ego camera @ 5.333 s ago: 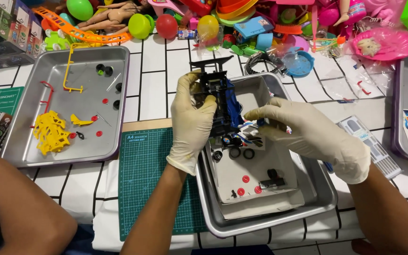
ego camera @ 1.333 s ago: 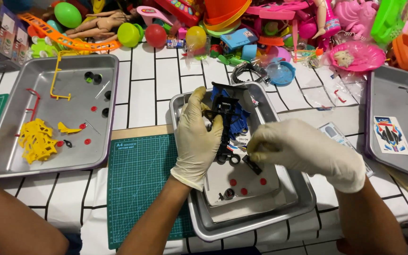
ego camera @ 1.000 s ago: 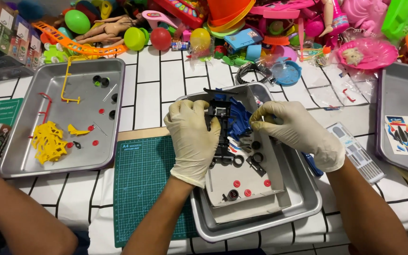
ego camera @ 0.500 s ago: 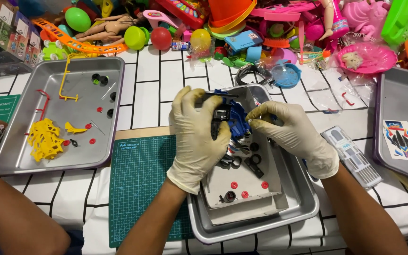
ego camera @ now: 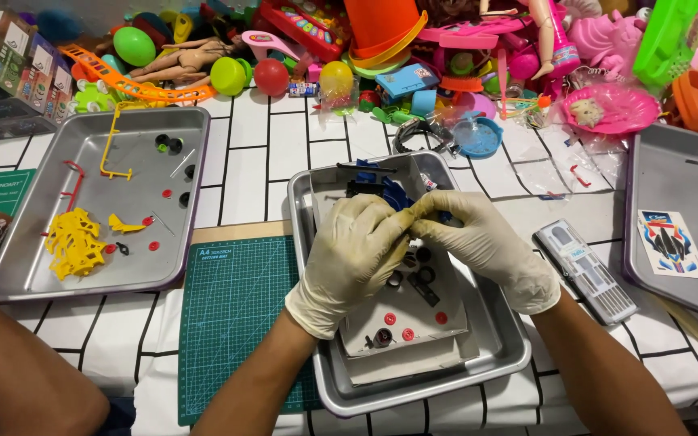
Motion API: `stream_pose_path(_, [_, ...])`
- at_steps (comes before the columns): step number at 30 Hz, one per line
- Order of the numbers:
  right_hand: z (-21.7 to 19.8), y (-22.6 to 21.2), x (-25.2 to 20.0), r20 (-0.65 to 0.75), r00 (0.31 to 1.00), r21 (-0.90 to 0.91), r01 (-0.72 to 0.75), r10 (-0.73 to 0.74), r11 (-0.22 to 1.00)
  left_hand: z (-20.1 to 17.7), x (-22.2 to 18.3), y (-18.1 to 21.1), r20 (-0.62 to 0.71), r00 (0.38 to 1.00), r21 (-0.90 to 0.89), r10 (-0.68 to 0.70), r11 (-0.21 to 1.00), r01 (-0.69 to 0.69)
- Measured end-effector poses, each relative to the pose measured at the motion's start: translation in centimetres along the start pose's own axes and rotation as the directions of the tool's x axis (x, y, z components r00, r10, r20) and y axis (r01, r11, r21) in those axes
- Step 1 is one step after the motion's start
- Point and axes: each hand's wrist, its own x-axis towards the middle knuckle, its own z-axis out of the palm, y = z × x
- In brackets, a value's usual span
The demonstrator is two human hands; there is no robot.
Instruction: Assembling a miniature toy car by fitting gears, a motor, and body components into a plastic chassis.
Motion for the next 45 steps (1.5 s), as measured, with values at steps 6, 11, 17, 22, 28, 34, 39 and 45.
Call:
stream_pose_path(6, [-0.2, -1.6, 0.0, -0.1, 0.995, 0.042, 0.013, -0.009, 0.999, 0.0, 0.1, 0.4, -0.07, 0.991, -0.113, -0.116, 0.988, 0.108])
stream_pose_path(11, [-1.5, -0.4, 0.1, -0.138, 0.99, -0.018, 0.005, -0.007, 1.0, -0.2, 0.2, 0.3, -0.039, 0.971, -0.243, -0.236, 0.945, 0.22])
stream_pose_path(17, [-0.6, -1.5, 0.1, -0.051, 0.999, -0.029, 0.006, -0.007, 1.0, -1.6, 1.1, 1.1, 0.01, 0.921, -0.444, -0.391, 0.823, 0.354])
stream_pose_path(22, [0.1, -2.3, -0.5, -0.078, 0.989, 0.068, -0.123, 0.128, 0.99, -2.4, 1.2, 1.0, 0.049, 0.861, -0.547, -0.505, 0.708, 0.446])
stream_pose_path(28, [-0.2, 0.5, -1.3, -0.123, 0.992, -0.077, 0.014, -0.024, 0.997, -2.9, 0.7, 0.5, 0.064, 0.856, -0.51, -0.513, 0.721, 0.469])
stream_pose_path(34, [1.0, -2.3, -2.1, -0.018, 0.998, -0.165, 0.049, -0.052, 0.985, -2.1, -0.3, 0.7, 0.009, 0.878, -0.441, -0.478, 0.787, 0.433])
stream_pose_path(39, [1.5, 0.4, -2.5, 0.003, 0.999, -0.254, -0.042, 0.044, 0.966, -1.9, -0.5, 0.9, 0.017, 0.898, -0.401, -0.439, 0.82, 0.408])
stream_pose_path(45, [0.9, -0.3, -2.1, -0.08, 0.943, -0.108, 0.315, -0.324, 0.943, -1.8, -0.8, 0.5, 0.034, 0.932, -0.407, -0.362, 0.846, 0.344])
